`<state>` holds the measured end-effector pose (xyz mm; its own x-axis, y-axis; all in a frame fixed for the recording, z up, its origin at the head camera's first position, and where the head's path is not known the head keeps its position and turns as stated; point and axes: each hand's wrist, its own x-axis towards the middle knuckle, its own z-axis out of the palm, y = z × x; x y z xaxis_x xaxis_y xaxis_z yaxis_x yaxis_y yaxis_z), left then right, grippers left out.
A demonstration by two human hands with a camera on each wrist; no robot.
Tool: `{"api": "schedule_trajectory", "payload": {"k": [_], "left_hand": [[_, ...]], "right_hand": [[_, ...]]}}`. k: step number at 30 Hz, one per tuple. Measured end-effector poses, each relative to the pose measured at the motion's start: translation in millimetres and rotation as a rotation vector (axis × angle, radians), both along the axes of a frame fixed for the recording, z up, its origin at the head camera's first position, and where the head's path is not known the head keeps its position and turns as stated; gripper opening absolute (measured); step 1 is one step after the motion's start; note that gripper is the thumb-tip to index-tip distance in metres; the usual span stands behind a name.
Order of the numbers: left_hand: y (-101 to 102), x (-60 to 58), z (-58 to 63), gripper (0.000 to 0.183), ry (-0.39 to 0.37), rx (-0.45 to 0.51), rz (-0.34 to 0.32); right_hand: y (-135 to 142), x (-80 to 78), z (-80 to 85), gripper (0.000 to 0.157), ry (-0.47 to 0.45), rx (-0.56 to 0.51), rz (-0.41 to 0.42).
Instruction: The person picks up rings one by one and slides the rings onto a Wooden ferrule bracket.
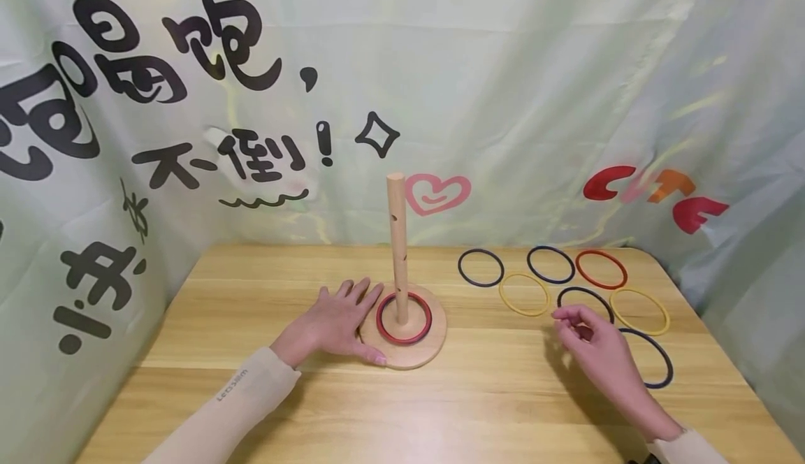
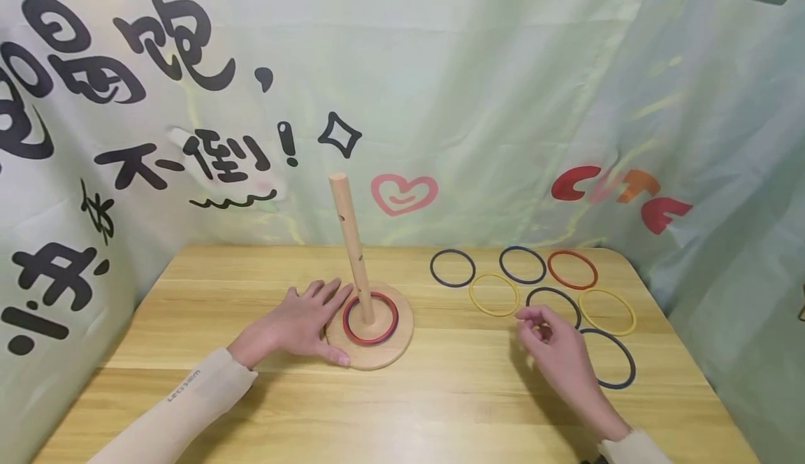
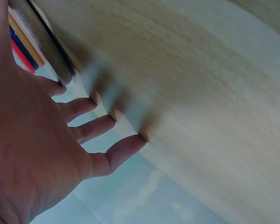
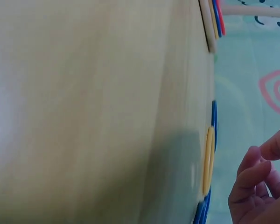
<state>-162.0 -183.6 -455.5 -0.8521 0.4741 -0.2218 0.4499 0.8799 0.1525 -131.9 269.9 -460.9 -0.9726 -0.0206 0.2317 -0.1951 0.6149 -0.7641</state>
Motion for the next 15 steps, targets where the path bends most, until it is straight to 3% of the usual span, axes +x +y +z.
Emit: {"api": "schedule_trajectory", "payload": {"k": [7, 15], "left_hand": [[1.1, 0.9, -2.7, 0.138, 0.003, 0.007, 0.007], [1.7, 0.6, -1.7, 0.138, 0.008, 0.0, 0.004]], "right_hand": [[32.3, 13.6, -4.4, 0.016, -0.001, 0.066, -0.097], [67.3, 20.6, -5.5, 0.034, -0.141, 0.187, -0.172]]}}
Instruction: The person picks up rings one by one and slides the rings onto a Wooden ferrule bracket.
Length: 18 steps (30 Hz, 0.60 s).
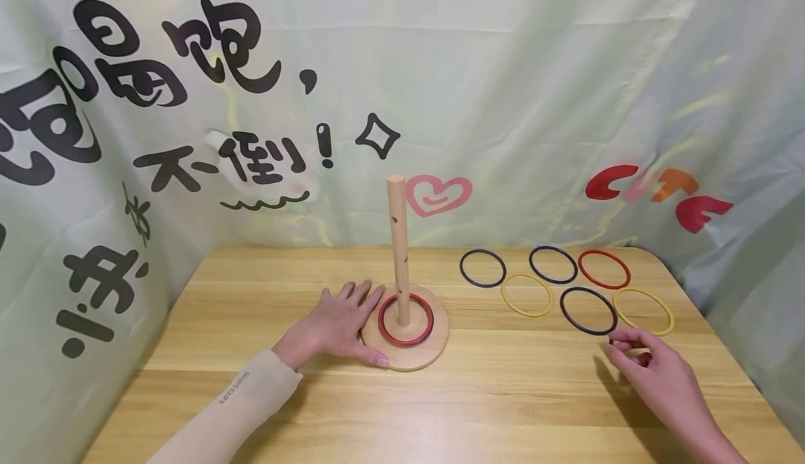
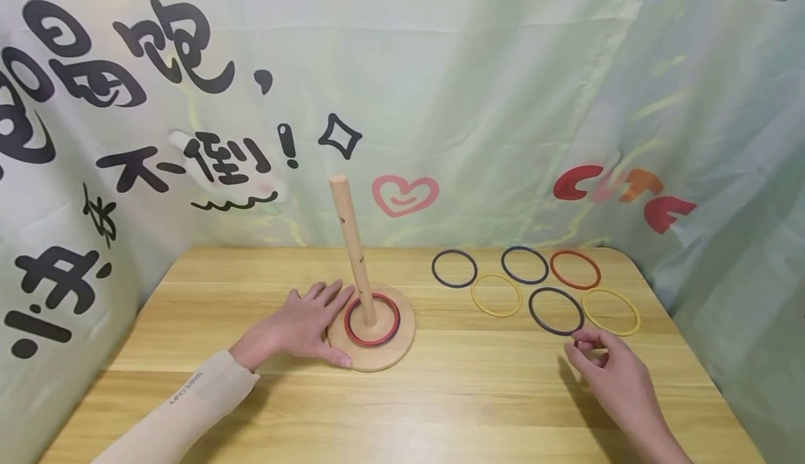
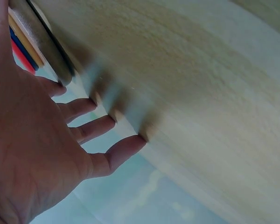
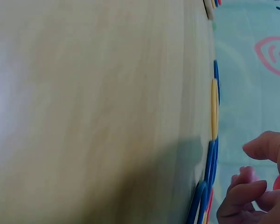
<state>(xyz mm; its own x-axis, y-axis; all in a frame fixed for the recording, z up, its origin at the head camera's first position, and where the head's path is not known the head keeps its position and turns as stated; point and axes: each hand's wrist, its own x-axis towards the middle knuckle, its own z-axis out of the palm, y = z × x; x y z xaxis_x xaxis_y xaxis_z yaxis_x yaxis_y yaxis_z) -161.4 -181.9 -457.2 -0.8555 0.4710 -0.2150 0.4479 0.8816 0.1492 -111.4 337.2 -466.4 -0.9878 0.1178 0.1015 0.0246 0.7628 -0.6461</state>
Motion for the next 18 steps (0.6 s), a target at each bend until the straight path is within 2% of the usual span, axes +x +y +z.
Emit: {"api": "schedule_trajectory", "payload": {"k": [6, 10, 14, 18], "left_hand": [[-0.3, -0.3, -1.1, 0.138, 0.005, 0.001, -0.001], [-0.8, 0.8, -1.4, 0.138, -0.002, -0.005, 0.003], [-1.0, 1.6, -0.6, 0.139, -0.005, -0.002, 0.007], [-1.7, 1.9, 0.1, 0.138, -0.001, 0.006, 0.006]], "right_hand": [[17.7, 1.7, 1.0, 0.049, -0.098, 0.07, -0.022], [27.7, -0.6, 0.1, 0.052, -0.132, 0.109, 0.027], [32.8, -2.4, -2.8, 0.047, -0.128, 0.154, 0.104], [31.9, -2.8, -5.1, 0.035, -0.116, 0.202, 0.134]]}}
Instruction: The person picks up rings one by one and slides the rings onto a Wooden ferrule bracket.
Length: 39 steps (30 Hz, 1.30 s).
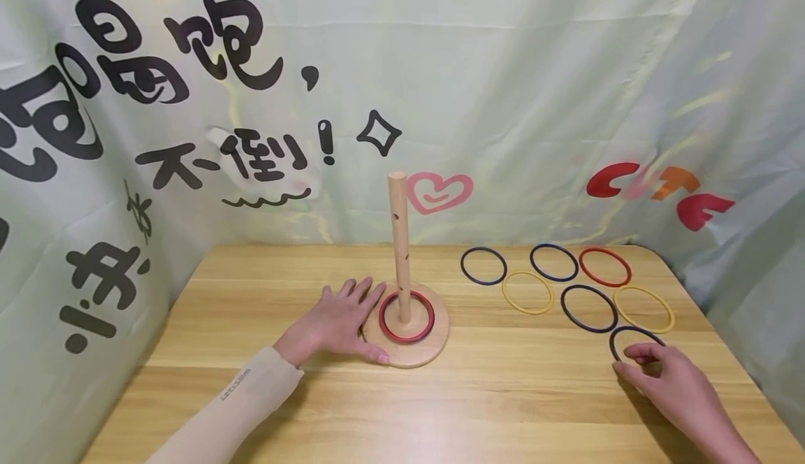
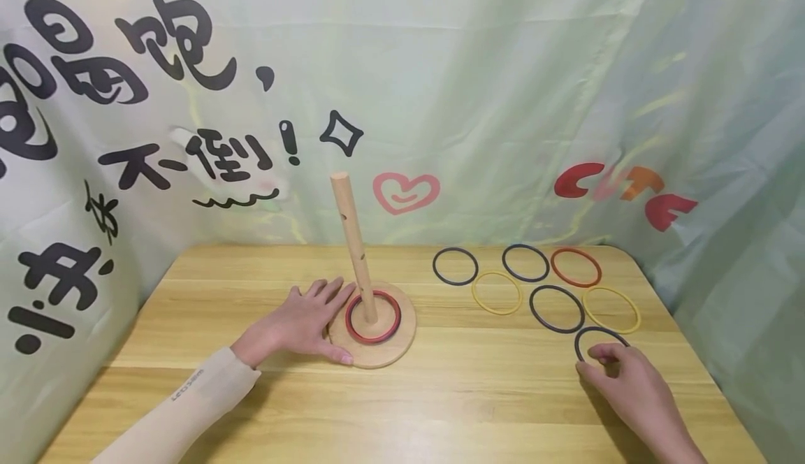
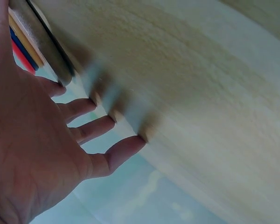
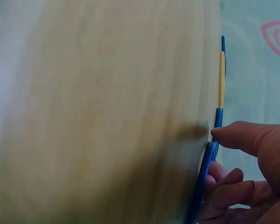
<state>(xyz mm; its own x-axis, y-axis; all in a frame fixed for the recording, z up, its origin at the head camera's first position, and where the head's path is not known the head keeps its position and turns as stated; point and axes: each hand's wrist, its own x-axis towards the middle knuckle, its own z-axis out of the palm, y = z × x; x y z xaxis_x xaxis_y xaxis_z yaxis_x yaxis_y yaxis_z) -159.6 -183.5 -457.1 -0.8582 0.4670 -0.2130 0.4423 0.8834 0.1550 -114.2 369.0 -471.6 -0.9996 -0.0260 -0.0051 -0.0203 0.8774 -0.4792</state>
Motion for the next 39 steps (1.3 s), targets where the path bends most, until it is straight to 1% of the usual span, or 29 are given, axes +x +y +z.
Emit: {"api": "schedule_trajectory", "payload": {"k": [5, 14, 17, 20, 24, 32, 35, 39], "left_hand": [[-0.5, -1.6, 0.5, 0.137, 0.004, 0.003, -0.003], [-0.3, -3.1, -0.9, 0.138, 0.0, 0.002, -0.009], [-0.2, -3.0, -1.1, 0.138, -0.004, 0.0, -0.007], [-0.5, -2.8, -1.1, 0.138, -0.003, 0.0, -0.002], [-0.7, -2.2, -0.5, 0.137, -0.002, 0.008, 0.0], [-0.9, -0.9, -0.7, 0.138, -0.007, -0.007, 0.002], [0.0, -0.7, -0.5, 0.138, -0.004, -0.014, -0.002], [0.6, -1.3, -1.1, 0.139, -0.003, -0.014, -0.004]], "right_hand": [[-5.0, -1.0, 1.3, 0.024, -0.056, 0.023, -0.005], [-20.8, 3.7, 5.4, 0.014, -0.071, 0.05, 0.011], [-28.8, 7.5, 7.0, 0.014, -0.08, 0.041, 0.026], [-40.8, 11.1, 9.4, 0.012, -0.068, 0.025, 0.045], [-61.0, 15.3, 13.0, 0.008, -0.031, 0.0, 0.086], [-103.3, 19.8, 19.2, 0.02, 0.053, -0.114, 0.213], [-117.3, 20.9, 23.7, 0.024, 0.121, -0.149, 0.272], [-135.2, 19.9, 33.8, 0.029, 0.241, -0.2, 0.365]]}}
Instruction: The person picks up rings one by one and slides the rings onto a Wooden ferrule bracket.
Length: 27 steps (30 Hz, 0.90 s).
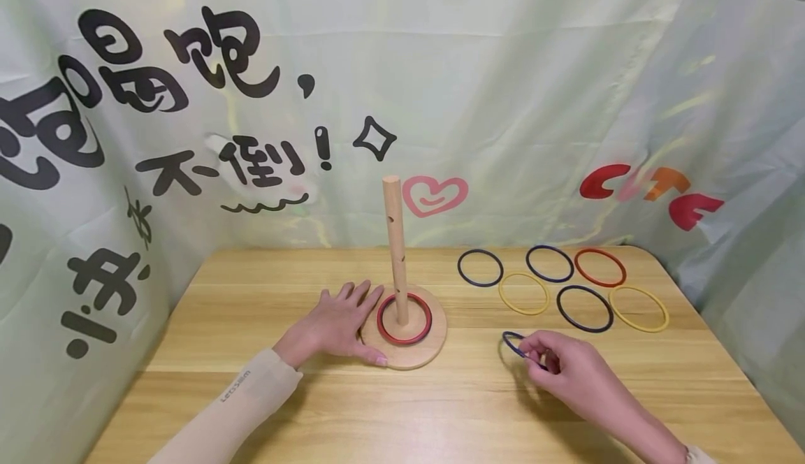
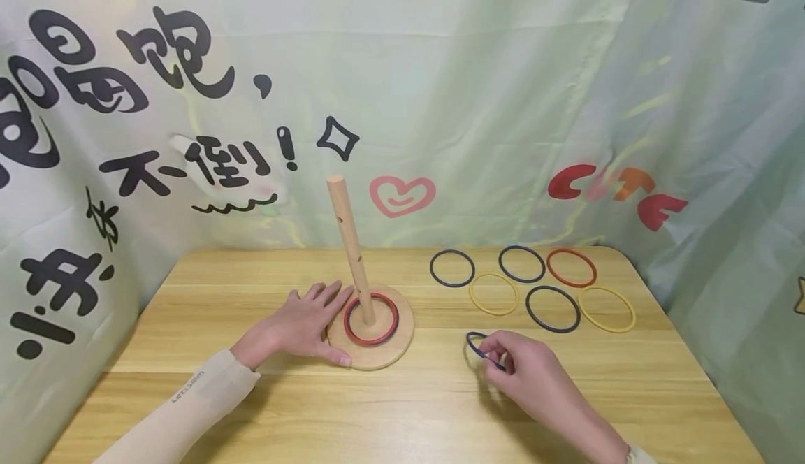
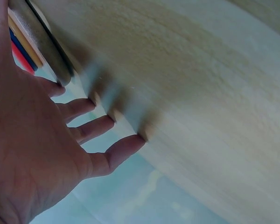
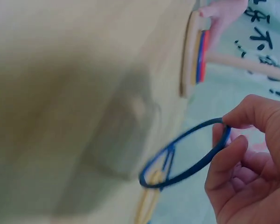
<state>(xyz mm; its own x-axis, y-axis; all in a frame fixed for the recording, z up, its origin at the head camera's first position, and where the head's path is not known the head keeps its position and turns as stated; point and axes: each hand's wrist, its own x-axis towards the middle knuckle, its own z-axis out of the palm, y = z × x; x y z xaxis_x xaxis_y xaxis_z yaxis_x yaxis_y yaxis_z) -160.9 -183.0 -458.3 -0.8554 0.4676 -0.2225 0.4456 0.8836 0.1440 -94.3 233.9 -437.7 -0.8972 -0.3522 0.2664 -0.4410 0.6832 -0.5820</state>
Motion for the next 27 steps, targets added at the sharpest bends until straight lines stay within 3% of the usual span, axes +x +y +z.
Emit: {"api": "schedule_trajectory", "payload": {"k": [6, 19, 27], "left_hand": [[0.7, -0.1, -0.2, 0.138, 0.0, 0.01, 0.004], [-0.3, -0.3, -0.3, 0.139, 0.015, 0.01, -0.004], [-0.8, -1.0, -1.5, 0.138, 0.023, -0.01, -0.011]], "right_hand": [[-26.0, -1.5, 22.0, 0.038, 0.161, -0.08, 0.145], [-77.0, -7.7, 83.3, 0.03, 0.368, -0.139, 0.393], [-95.5, -15.7, 126.5, 0.024, 0.385, -0.16, 0.383]]}}
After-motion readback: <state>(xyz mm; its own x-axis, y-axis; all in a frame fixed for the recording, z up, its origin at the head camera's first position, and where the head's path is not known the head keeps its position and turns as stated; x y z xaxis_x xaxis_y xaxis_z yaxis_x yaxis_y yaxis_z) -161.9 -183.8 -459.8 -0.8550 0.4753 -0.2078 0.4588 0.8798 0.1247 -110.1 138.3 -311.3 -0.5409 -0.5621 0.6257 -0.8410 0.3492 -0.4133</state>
